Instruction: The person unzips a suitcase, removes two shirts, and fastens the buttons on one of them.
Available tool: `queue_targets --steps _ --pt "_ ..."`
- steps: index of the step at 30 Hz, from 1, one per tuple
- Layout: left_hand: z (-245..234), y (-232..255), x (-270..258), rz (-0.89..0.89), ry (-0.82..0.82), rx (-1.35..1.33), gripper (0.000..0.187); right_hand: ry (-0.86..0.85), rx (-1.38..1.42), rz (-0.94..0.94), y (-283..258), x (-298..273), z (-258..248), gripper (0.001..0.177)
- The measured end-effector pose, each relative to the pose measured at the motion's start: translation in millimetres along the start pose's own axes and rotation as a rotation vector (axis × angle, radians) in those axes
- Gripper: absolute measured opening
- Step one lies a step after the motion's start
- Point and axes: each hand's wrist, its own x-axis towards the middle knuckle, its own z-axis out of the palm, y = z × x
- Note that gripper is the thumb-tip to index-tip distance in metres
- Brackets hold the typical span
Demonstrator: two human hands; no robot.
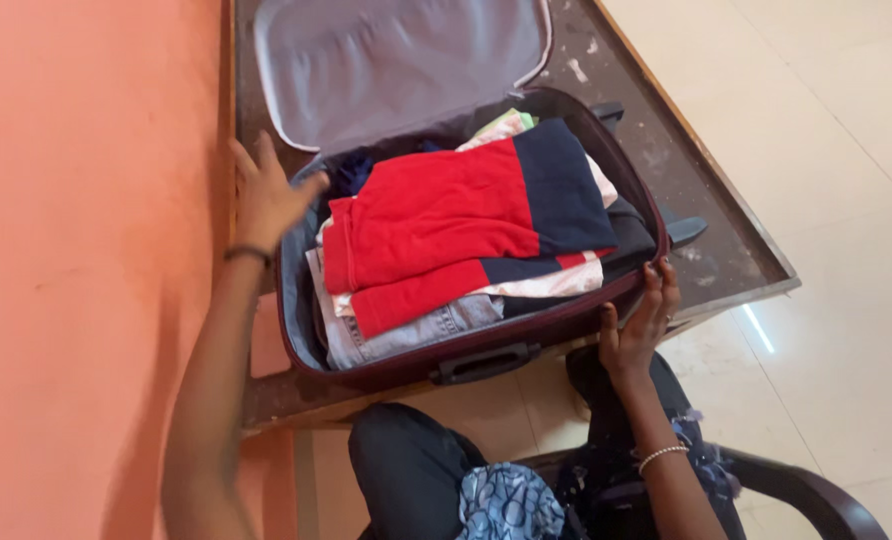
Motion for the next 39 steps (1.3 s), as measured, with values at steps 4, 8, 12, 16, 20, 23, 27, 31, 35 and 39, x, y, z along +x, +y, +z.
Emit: queue_targets --steps 4,8,12,16,20,23,27,31,35,39 --pt "-2 -4 -110 0.187 -0.098 0.121 0.105 0.012 -0.062 -0.018 -4 4 -3 0.070" --pt "-11 -1 -214 0.093 -0.163 0.276 0.100 -0.054 -0.128 -0.035 -8 10 -14 0.070" --pt "-11 1 -277 -0.125 -0.222 -0.145 0.106 -0.150 -0.315 -0.066 -17 21 -30 0.071" --pt "-8 21 -289 -0.480 -0.187 -0.819 0.121 -0.208 -0.721 -0.167 -16 54 -48 0.070" --pt "-9 62 -286 -0.771 -0.239 -1.320 0.117 -0.337 -0.568 -0.404 0 85 -56 0.064" --pt "0 81 -277 -0.705 -0.127 -1.382 0.107 -0.336 -0.341 -0.404 11 87 -50 0.058" --pt "28 78 -267 -0.730 -0.040 -1.437 0.097 -0.352 -0.265 -0.301 19 81 -49 0.052" --pt "53 41 -250 -0.665 -0.084 -1.379 0.059 -0.401 -0.257 -0.358 11 78 -54 0.049" --pt "65 12 -197 -0.630 -0.209 -1.273 0.057 -0.403 -0.304 -0.342 -18 72 -56 0.048" --pt "83 -1 -122 -0.650 -0.323 -1.184 0.062 -0.303 -0.362 -0.410 -45 71 -54 0.046"
